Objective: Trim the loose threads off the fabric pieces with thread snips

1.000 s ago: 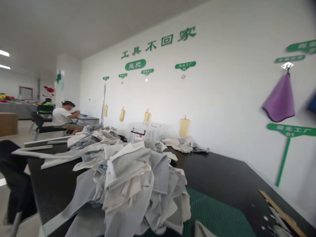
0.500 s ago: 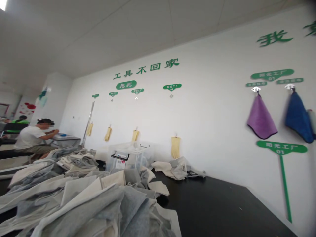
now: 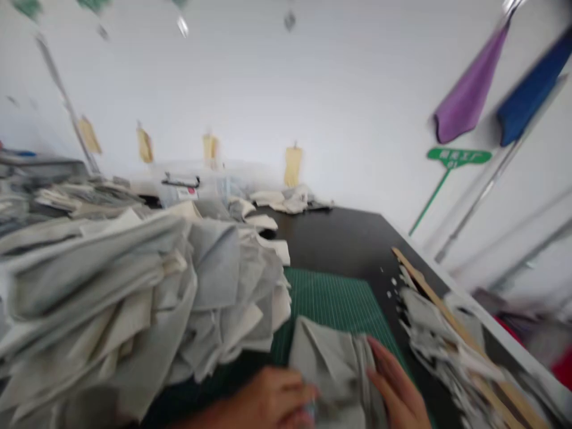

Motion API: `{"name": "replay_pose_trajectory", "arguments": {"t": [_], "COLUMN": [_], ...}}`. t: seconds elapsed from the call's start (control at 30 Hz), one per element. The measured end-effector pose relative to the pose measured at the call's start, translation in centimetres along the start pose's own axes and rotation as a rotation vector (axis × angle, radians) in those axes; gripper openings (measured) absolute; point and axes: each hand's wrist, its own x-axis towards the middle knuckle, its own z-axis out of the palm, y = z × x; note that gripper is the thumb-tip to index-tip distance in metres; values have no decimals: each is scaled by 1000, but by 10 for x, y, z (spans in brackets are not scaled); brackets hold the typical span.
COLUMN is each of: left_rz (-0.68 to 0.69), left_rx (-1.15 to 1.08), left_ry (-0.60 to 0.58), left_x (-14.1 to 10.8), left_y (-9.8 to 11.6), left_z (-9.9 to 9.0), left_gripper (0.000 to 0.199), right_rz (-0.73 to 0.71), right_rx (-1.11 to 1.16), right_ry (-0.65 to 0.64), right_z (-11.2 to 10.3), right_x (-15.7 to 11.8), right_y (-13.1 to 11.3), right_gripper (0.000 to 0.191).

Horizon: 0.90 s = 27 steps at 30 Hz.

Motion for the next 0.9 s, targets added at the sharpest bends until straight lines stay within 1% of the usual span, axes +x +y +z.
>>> {"name": "replay_pose_trajectory", "arguments": {"t": [0.03, 0.07, 0.1, 0.17, 0.33, 0.43, 0.53, 0.63, 0.8, 0.9], "left_rz": [-25, -44, -56, -55, -2, -24, -59, -67, -20, -30], "left_rx": [-47, -84, -107, -128, -74, -31, 0, 15, 10, -35], "left_ry": [9, 17, 18, 26, 55, 80, 97, 95, 105, 70], "left_x": [-8, -14, -18, -22, -19, -20, -22, -23, -21, -20], "left_y": [-2, -4, -7, -12, -11, -8, -10, -13, -14, -13], "left_z": [11, 20, 27, 33, 26, 24, 26, 29, 28, 27], "left_gripper": [28, 24, 26, 28, 26, 26, 30, 29, 25, 27], "right_rz": [62, 95, 121, 156, 150, 156, 159, 162, 179, 176], "right_rx": [6, 147, 249, 338, 369, 380, 390, 397, 414, 422], "right_ry": [4, 13, 16, 20, 15, 4, -5, -7, 12, 16], "right_z": [-5, -7, -8, -7, -3, -3, -4, -4, -3, -2], "right_x": [-18, -30, -38, -42, -36, -38, -40, -40, -40, -40], "right_y": [8, 12, 15, 15, 5, 4, 5, 5, 1, -1], "right_gripper": [45, 49, 52, 49, 46, 45, 45, 45, 46, 46]}}
